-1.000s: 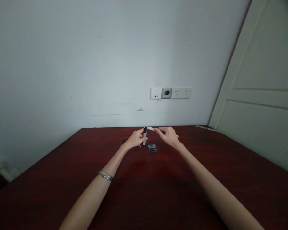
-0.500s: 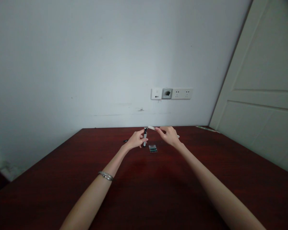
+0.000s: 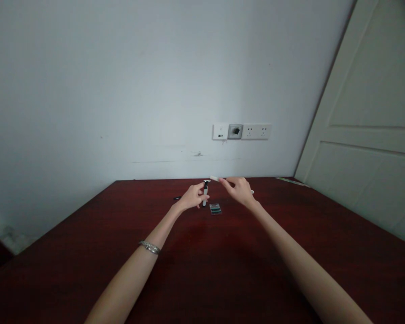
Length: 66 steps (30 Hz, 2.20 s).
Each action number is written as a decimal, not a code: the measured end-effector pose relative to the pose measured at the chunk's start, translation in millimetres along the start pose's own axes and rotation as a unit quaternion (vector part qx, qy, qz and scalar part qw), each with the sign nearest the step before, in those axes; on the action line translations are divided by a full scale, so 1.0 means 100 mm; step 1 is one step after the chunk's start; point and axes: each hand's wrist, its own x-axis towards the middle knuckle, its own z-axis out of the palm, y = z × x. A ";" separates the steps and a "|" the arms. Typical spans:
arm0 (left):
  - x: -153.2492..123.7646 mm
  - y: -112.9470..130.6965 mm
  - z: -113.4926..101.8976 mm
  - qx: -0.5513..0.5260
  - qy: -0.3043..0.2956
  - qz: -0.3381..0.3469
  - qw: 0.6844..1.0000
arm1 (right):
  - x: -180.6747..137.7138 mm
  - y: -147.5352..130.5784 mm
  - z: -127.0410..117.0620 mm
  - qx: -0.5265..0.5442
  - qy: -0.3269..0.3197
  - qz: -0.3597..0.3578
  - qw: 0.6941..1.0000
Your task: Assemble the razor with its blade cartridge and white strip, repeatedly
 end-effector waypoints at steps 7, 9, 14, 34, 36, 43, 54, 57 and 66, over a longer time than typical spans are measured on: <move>0.00 0.01 0.00 0.006 0.000 0.003 1.000 | 0.01 -0.08 0.03 0.026 -0.012 -0.030 0.999; 0.00 0.01 0.00 0.002 -0.002 -0.007 1.000 | 0.01 0.00 0.04 0.028 -0.013 -0.019 0.999; -0.01 0.00 0.00 -0.005 0.003 -0.017 1.000 | 0.01 -0.01 0.03 0.037 -0.012 0.002 0.999; -0.02 0.01 0.00 0.014 0.010 -0.004 1.000 | 0.03 -0.20 -0.05 0.054 -0.021 -0.046 0.997; -0.02 0.04 -0.01 0.008 0.008 -0.001 1.000 | 0.05 -0.16 -0.05 0.050 -0.023 -0.046 0.997; -0.01 0.06 -0.05 -0.020 0.008 -0.004 1.000 | 0.09 0.22 -0.10 0.095 0.003 0.045 0.994; -0.03 0.03 -0.02 -0.006 0.020 0.000 1.000 | -0.17 -0.28 -0.09 0.515 -0.171 0.163 0.824; -0.03 0.06 -0.01 -0.005 0.020 0.007 1.000 | -0.24 -0.35 -0.08 0.550 -0.191 0.170 0.795; -0.03 0.08 -0.02 -0.007 0.015 0.026 1.000 | -0.40 -0.49 0.08 0.589 -0.152 0.207 0.766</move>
